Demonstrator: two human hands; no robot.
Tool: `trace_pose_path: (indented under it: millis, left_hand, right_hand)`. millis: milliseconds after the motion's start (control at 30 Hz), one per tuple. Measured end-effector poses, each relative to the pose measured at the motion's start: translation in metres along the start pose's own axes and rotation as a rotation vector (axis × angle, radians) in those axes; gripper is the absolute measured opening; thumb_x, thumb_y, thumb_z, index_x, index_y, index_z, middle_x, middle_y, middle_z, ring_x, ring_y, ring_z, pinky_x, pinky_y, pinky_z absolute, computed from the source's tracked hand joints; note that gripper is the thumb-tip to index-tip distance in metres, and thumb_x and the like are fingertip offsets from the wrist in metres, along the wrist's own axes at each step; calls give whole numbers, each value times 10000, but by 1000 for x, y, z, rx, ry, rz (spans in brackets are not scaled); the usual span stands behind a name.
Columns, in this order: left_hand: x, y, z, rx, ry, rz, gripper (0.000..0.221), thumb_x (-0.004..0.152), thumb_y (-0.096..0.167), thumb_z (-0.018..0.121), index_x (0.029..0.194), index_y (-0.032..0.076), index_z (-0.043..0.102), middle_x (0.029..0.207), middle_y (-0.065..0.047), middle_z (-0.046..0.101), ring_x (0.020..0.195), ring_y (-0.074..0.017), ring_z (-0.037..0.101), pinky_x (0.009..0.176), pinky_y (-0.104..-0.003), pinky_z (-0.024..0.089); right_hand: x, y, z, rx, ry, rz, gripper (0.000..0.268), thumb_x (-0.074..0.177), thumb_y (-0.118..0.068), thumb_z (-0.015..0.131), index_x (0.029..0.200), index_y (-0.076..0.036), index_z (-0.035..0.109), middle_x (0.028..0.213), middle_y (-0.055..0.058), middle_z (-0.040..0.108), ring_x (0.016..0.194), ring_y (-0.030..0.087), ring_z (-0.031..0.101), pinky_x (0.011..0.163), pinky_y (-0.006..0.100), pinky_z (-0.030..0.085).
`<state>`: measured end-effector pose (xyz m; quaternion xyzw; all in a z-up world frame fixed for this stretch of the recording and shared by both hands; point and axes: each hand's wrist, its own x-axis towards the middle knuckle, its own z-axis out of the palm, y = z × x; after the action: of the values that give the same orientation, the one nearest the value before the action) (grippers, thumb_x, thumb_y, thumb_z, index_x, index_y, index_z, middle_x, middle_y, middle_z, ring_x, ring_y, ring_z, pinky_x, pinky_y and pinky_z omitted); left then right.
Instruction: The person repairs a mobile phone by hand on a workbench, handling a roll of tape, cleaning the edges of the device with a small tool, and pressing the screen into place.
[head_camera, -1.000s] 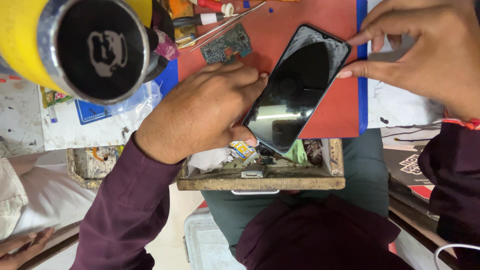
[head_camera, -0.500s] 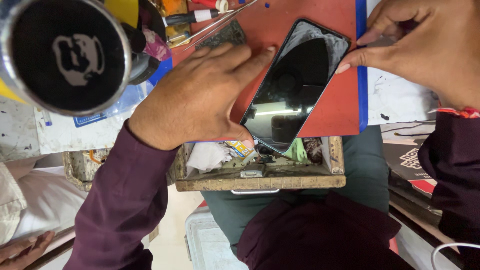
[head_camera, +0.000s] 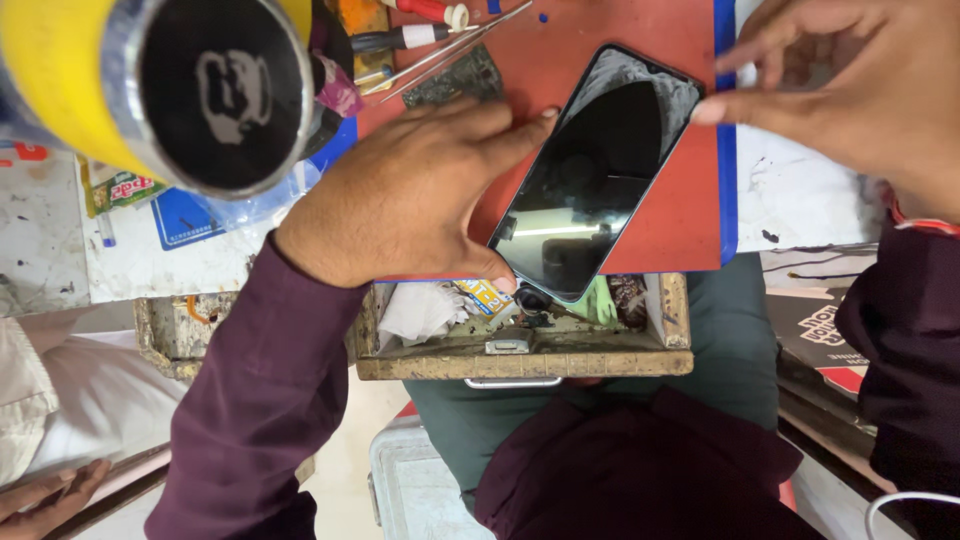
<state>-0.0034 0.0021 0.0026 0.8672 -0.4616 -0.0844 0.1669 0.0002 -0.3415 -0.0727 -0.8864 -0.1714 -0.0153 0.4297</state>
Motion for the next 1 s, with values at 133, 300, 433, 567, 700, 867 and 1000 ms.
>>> trace_pose_path:
  millis: [133,300,433,567,700,867,1000]
  left_hand:
    - [-3,2,1,-1,54,48,1085,534,440,966,1394,-68,542,1202,-156,609,1165,-359,583,932,-451,494]
    - [-7,9,4,23,75,20,1055,559,439,957,1387,-76,553,1216,-167,615,1194,-358,588,1000,-447,476]
    - [-10,14,8,24,71,-19,1042,585,440,949,1399,-69,543,1176,-172,617,1199,-360,595,1022,-454,461]
    - [-14,19,10,32,90,-39,1045,577,449,945,1390,-67,539,1215,-183,618,1190,-369,588,1019,-464,454]
    - [-16,23,11,15,90,-64,1046,602,453,940,1409,-66,525,1202,-185,614,1196,-371,586,1048,-469,446]
    - [-16,25,12,2,81,-84,1052,606,451,932,1427,-58,514,1219,-183,610,1205,-377,576,1040,-466,446]
    - [-18,27,13,-13,92,-88,1028,631,440,927,1427,-58,508,1249,-181,603,1236,-371,566,1046,-457,448]
  right_hand:
    - [-8,15,-1,548,152,149,262,1105,-221,690,1259,-28,602,1168,36,635,1096,133,600,897,241,477]
    - [-12,-4,-7,1253,210,309,217,1046,-211,637,1219,-79,636,1187,21,696,1178,144,681,865,204,499]
    - [-27,1,-1,504,343,216,232,1118,-197,567,986,-28,657,941,62,656,870,153,639,779,231,501]
    - [-46,9,1,-266,425,102,339,1117,-183,616,901,77,642,921,161,641,725,210,598,677,282,461]
    - [-45,-5,-1,225,379,157,314,1139,-174,597,923,41,676,1006,153,668,834,220,636,732,277,482]
    - [-26,-37,-10,1325,238,232,282,1062,-213,534,1054,-32,749,1247,105,723,1278,202,712,1038,292,583]
    - [-11,-37,2,1383,216,232,239,1076,-161,536,1077,-37,740,1182,115,727,1118,189,700,954,299,557]
